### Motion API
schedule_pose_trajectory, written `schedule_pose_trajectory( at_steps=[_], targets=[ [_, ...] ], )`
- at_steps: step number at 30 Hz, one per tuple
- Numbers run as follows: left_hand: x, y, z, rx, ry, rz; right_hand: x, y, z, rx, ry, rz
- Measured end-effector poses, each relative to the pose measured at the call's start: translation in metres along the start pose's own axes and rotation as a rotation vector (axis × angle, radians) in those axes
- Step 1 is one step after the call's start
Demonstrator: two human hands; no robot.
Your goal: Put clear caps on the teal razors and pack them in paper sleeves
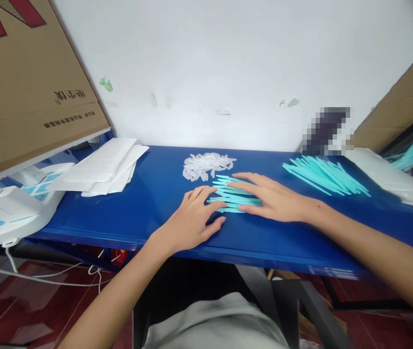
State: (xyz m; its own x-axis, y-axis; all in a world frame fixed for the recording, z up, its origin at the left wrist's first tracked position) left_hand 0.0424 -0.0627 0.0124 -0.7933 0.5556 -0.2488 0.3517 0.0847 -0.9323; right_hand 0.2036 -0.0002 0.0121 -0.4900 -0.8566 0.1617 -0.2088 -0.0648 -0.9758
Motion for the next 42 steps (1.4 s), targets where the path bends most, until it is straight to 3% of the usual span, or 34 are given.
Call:
schedule_pose_trajectory(
  at_steps=[6,11,16,19,23,26,28,35,42],
  targets=[
    [0.000,-0.001,-0.001,0.003,-0.009,0.003,-0.027,0.012,0.007,0.132,0.229,-0.026],
    [0.001,-0.003,0.000,-0.037,-0.032,-0.012,-0.016,0.008,0.001,0.081,0.140,-0.050],
    [0.017,-0.020,-0.006,-0.173,-0.132,-0.009,-0.013,-0.006,-0.002,-0.085,0.049,-0.055],
    [0.032,-0.034,-0.028,-0.165,-0.138,-0.078,-0.026,-0.015,-0.003,-0.134,0.083,0.029],
    [0.057,-0.046,-0.081,-0.094,-0.069,-0.185,-0.049,-0.023,-0.010,-0.109,0.213,0.073],
    [0.081,-0.042,-0.116,-0.050,-0.110,-0.134,-0.060,-0.021,-0.017,-0.059,0.278,-0.063],
    [0.090,-0.034,-0.127,-0.032,-0.100,-0.115,-0.063,-0.017,-0.021,-0.024,0.276,-0.148],
    [0.091,-0.014,-0.106,0.005,0.052,-0.110,-0.070,-0.009,-0.030,0.011,0.238,-0.288],
    [0.093,-0.011,-0.096,0.095,0.130,-0.173,-0.065,-0.008,-0.026,-0.085,0.156,-0.148]
  ],
)
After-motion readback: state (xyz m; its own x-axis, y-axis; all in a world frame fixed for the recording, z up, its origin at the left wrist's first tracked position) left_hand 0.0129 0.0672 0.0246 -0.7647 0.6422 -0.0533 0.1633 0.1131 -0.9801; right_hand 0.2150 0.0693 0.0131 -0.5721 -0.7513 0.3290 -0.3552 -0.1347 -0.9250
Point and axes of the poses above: each hand's wrist, its own z-axis away from the middle knuckle, its own y-axis out of the palm, x = y × z, the point moved 8 cm from there along -z, towards the middle knuckle, and after that the axes turned 8 degrees about -y, right-handed, at the moved point
